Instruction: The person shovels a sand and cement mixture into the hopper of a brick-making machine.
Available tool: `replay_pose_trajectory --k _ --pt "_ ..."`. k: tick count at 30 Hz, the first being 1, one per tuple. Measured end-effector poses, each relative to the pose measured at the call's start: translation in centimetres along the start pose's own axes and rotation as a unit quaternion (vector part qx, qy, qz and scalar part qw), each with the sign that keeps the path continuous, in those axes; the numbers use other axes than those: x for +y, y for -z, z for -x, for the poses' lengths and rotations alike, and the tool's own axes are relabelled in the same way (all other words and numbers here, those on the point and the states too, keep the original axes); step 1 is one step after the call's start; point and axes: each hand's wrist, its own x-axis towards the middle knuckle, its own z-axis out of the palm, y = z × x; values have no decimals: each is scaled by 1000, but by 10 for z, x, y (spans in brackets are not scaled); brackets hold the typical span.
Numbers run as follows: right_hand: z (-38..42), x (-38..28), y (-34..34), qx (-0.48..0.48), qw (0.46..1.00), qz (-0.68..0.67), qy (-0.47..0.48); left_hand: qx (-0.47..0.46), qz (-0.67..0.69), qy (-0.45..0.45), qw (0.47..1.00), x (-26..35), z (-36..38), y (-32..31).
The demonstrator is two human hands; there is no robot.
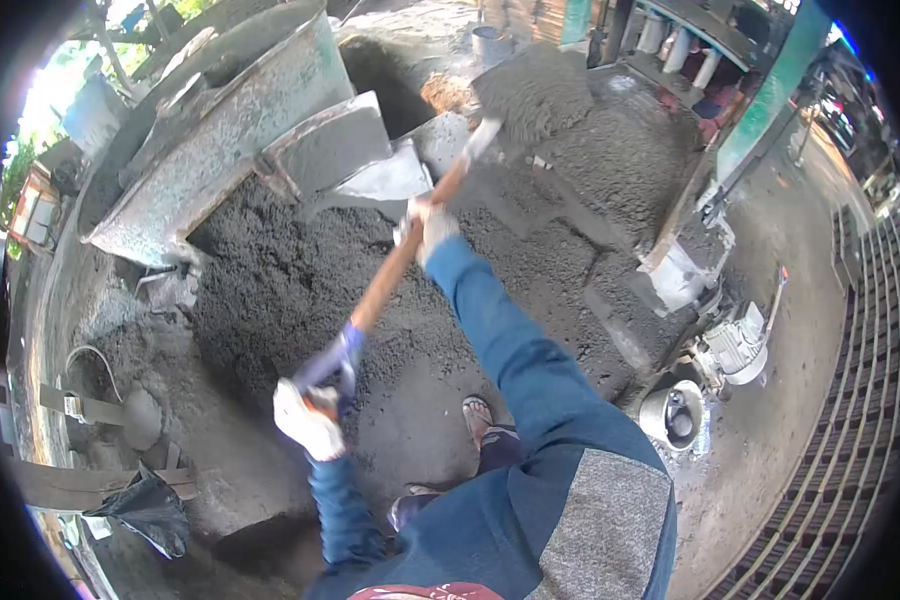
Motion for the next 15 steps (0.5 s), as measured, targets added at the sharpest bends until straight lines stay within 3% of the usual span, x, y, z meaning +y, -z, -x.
replay_pose_trajectory --k 1,2,3,4,6,7,9,10,11,12,15 --pt "-7 -37 -21 -56 996 -9 70 -33 -43 -68 996 21 -8 -38" --pt "-8 -76 -42 -65 993 -41 88 -116 -182 -278 936 37 -10 -71" --pt "-11 -111 -51 -73 989 -73 106 -146 -265 -491 817 53 -13 -104" --pt "-22 -142 -46 -82 983 -112 124 -215 -251 -458 825 70 -3 -133" --pt "-22 -194 -21 -79 974 -123 172 -341 -172 -694 611 85 -2 -191" --pt "-19 -215 -4 -70 973 -95 198 -414 -200 -680 572 84 5 -199" --pt "-25 -241 72 -145 966 -54 208 -536 -258 -611 522 71 23 -203" --pt "-6 -242 86 -144 973 -145 112 -557 -265 -607 501 47 26 -192" --pt "-5 -238 116 -38 987 -98 118 -581 -303 -568 497 16 28 -172" --pt "10 -228 131 -24 994 -38 99 -568 -254 -576 529 -22 26 -149" --pt "58 -174 126 69 988 61 125 -539 -303 -520 590 -81 39 -78"
